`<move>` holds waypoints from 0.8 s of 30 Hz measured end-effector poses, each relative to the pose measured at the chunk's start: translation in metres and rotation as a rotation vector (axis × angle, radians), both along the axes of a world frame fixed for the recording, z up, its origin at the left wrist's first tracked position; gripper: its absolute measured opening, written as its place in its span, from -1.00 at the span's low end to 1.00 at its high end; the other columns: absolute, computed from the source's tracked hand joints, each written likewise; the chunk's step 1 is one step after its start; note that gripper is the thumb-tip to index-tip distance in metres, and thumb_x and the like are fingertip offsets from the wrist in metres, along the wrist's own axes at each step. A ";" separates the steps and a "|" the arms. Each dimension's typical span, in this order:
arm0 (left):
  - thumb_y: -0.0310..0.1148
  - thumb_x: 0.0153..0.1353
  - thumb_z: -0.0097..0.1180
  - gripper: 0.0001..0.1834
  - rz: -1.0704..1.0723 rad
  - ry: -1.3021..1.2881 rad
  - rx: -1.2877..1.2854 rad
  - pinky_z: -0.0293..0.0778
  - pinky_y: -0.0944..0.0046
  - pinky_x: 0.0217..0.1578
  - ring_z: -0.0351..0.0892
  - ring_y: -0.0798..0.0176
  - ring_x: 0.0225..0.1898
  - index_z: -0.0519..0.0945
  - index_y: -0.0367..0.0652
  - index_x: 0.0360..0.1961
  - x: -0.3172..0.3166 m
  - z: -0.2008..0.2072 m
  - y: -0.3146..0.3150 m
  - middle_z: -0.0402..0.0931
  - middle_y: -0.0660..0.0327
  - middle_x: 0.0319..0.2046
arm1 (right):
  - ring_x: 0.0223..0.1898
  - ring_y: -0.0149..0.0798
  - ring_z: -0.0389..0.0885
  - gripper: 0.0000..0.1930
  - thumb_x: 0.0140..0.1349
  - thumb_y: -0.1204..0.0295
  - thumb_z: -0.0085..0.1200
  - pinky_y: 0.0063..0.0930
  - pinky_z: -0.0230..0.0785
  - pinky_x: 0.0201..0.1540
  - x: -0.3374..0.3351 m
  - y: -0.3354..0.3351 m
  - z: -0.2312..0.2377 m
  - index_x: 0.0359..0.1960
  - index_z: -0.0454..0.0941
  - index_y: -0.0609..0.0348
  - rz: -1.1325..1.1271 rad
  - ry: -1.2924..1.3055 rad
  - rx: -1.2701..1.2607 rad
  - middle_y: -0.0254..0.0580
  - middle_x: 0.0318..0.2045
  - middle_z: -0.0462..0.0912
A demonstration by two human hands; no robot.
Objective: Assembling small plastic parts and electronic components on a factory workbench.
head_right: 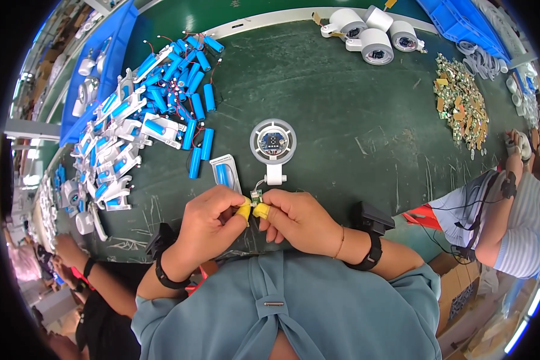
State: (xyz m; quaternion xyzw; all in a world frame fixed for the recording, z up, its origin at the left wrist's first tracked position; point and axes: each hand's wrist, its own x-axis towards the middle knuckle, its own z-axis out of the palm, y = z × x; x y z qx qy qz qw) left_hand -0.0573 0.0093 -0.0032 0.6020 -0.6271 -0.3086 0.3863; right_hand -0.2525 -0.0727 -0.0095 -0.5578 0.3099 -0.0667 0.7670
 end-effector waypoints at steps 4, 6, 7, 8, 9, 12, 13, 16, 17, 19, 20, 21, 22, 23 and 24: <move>-0.64 -0.02 0.21 -0.78 -0.009 -0.036 0.008 0.35 0.37 -0.59 0.45 0.38 -0.60 0.57 -0.23 -0.30 0.000 0.000 -0.001 0.50 0.21 -0.46 | -0.45 -0.49 0.62 -0.84 0.45 0.50 -0.18 -0.60 0.53 -0.41 0.003 0.003 0.002 -0.17 0.46 0.31 -0.006 0.034 -0.115 -0.26 -0.40 0.62; -0.64 -0.02 0.19 -0.81 -0.038 -0.258 -0.096 0.37 0.35 -0.59 0.46 0.34 -0.60 0.55 -0.25 -0.32 -0.003 0.003 -0.003 0.49 0.21 -0.47 | -0.47 -0.48 0.63 -0.86 0.43 0.51 -0.15 -0.59 0.52 -0.43 0.005 0.007 0.002 -0.18 0.46 0.32 -0.012 0.070 -0.184 -0.26 -0.41 0.62; -0.64 -0.02 0.19 -0.81 -0.039 -0.257 -0.096 0.37 0.35 -0.59 0.46 0.34 -0.60 0.55 -0.25 -0.32 -0.005 0.004 -0.004 0.49 0.21 -0.47 | -0.48 -0.44 0.64 -0.88 0.40 0.54 -0.12 -0.57 0.51 -0.45 0.006 0.011 0.000 -0.19 0.46 0.32 -0.025 0.086 -0.331 -0.24 -0.43 0.62; -0.61 -0.03 0.17 -0.83 -0.019 -0.281 -0.108 0.41 0.26 -0.56 0.49 0.20 -0.57 0.52 -0.25 -0.35 -0.007 0.005 -0.004 0.49 0.16 -0.48 | -0.50 -0.40 0.66 -0.90 0.37 0.56 -0.09 -0.54 0.51 -0.48 0.007 0.013 -0.003 -0.20 0.46 0.32 -0.037 0.100 -0.480 -0.21 -0.45 0.61; -0.59 -0.03 0.16 -0.85 0.001 -0.304 -0.120 0.44 0.16 -0.54 0.52 0.05 -0.53 0.49 -0.25 -0.38 -0.009 0.006 -0.004 0.49 0.11 -0.49 | -0.50 -0.40 0.66 -0.90 0.37 0.56 -0.09 -0.54 0.51 -0.48 0.008 0.015 -0.005 -0.20 0.46 0.32 -0.039 0.099 -0.480 -0.21 -0.45 0.61; -0.60 -0.03 0.14 -0.83 0.078 -0.104 -0.022 0.44 0.18 -0.56 0.50 0.08 -0.56 0.50 -0.26 -0.34 -0.013 0.000 0.000 0.48 0.10 -0.49 | -0.52 -0.30 0.68 -0.93 0.32 0.59 -0.07 -0.47 0.49 -0.49 0.011 0.020 -0.012 -0.22 0.46 0.31 -0.093 0.066 -0.740 -0.15 -0.46 0.60; -0.60 -0.03 0.14 -0.83 0.074 -0.105 -0.022 0.44 0.18 -0.56 0.50 0.08 -0.56 0.50 -0.26 -0.34 -0.015 0.001 0.001 0.48 0.10 -0.49 | -0.51 -0.28 0.68 -0.94 0.31 0.60 -0.06 -0.44 0.50 -0.48 0.012 0.021 -0.014 -0.24 0.46 0.30 -0.120 0.073 -0.770 -0.14 -0.47 0.59; -0.62 -0.02 0.12 -0.82 0.129 0.007 0.038 0.42 0.18 -0.57 0.49 0.10 -0.59 0.50 -0.27 -0.33 -0.020 0.000 0.003 0.48 0.09 -0.48 | -0.49 -0.07 0.62 -0.96 0.27 0.59 -0.03 -0.24 0.45 -0.46 0.014 0.024 -0.015 -0.28 0.40 0.28 -0.171 0.065 -0.795 -0.05 -0.49 0.56; -0.64 0.00 0.12 -0.82 0.127 0.000 0.023 0.41 0.27 -0.57 0.49 0.21 -0.57 0.50 -0.28 -0.31 -0.020 -0.002 0.004 0.49 0.12 -0.46 | -0.47 0.11 0.55 -0.92 0.25 0.57 -0.01 -0.08 0.40 -0.45 0.015 0.024 -0.015 -0.31 0.34 0.27 -0.191 0.042 -0.793 0.03 -0.51 0.52; -0.66 0.03 0.12 -0.81 0.122 -0.009 0.007 0.39 0.36 -0.57 0.48 0.32 -0.56 0.51 -0.30 -0.29 -0.022 -0.002 0.003 0.49 0.15 -0.44 | -0.48 0.11 0.55 -0.92 0.25 0.57 -0.01 -0.08 0.40 -0.45 0.014 0.024 -0.014 -0.30 0.34 0.27 -0.193 0.033 -0.828 0.04 -0.51 0.52; -0.64 0.01 0.12 -0.80 0.119 -0.027 -0.014 0.41 0.28 -0.57 0.49 0.22 -0.57 0.50 -0.29 -0.29 -0.023 -0.001 0.003 0.49 0.12 -0.46 | -0.48 0.11 0.55 -0.92 0.25 0.57 -0.01 -0.08 0.40 -0.45 0.014 0.024 -0.014 -0.30 0.34 0.27 -0.192 0.026 -0.863 0.04 -0.51 0.52; -0.62 -0.01 0.11 -0.79 0.117 -0.045 -0.036 0.43 0.20 -0.56 0.50 0.12 -0.59 0.49 -0.28 -0.29 -0.024 0.000 0.003 0.49 0.08 -0.47 | -0.48 0.11 0.55 -0.92 0.25 0.57 -0.01 -0.08 0.40 -0.45 0.014 0.023 -0.014 -0.30 0.34 0.27 -0.194 0.025 -0.861 0.04 -0.51 0.52; -0.62 -0.01 0.11 -0.79 0.116 -0.047 -0.036 0.43 0.20 -0.56 0.50 0.12 -0.59 0.49 -0.28 -0.29 -0.024 -0.001 0.002 0.49 0.08 -0.47 | -0.48 0.11 0.55 -0.91 0.25 0.56 -0.01 -0.08 0.40 -0.44 0.014 0.023 -0.014 -0.30 0.34 0.27 -0.198 0.026 -0.853 0.04 -0.50 0.52; -0.61 0.00 0.11 -0.79 0.095 -0.060 -0.041 0.44 0.21 -0.56 0.51 0.13 -0.58 0.49 -0.28 -0.28 -0.023 -0.002 0.001 0.50 0.09 -0.46 | -0.47 0.11 0.56 -0.91 0.25 0.56 0.00 -0.07 0.40 -0.44 0.014 0.023 -0.014 -0.29 0.34 0.27 -0.205 0.028 -0.847 0.04 -0.49 0.53; -0.61 0.01 0.12 -0.79 0.075 -0.073 -0.048 0.44 0.21 -0.55 0.51 0.14 -0.58 0.50 -0.29 -0.26 -0.021 -0.002 -0.001 0.50 0.09 -0.45 | -0.47 0.11 0.56 -0.91 0.25 0.56 0.00 -0.07 0.40 -0.44 0.014 0.023 -0.015 -0.29 0.34 0.27 -0.210 0.027 -0.848 0.04 -0.49 0.53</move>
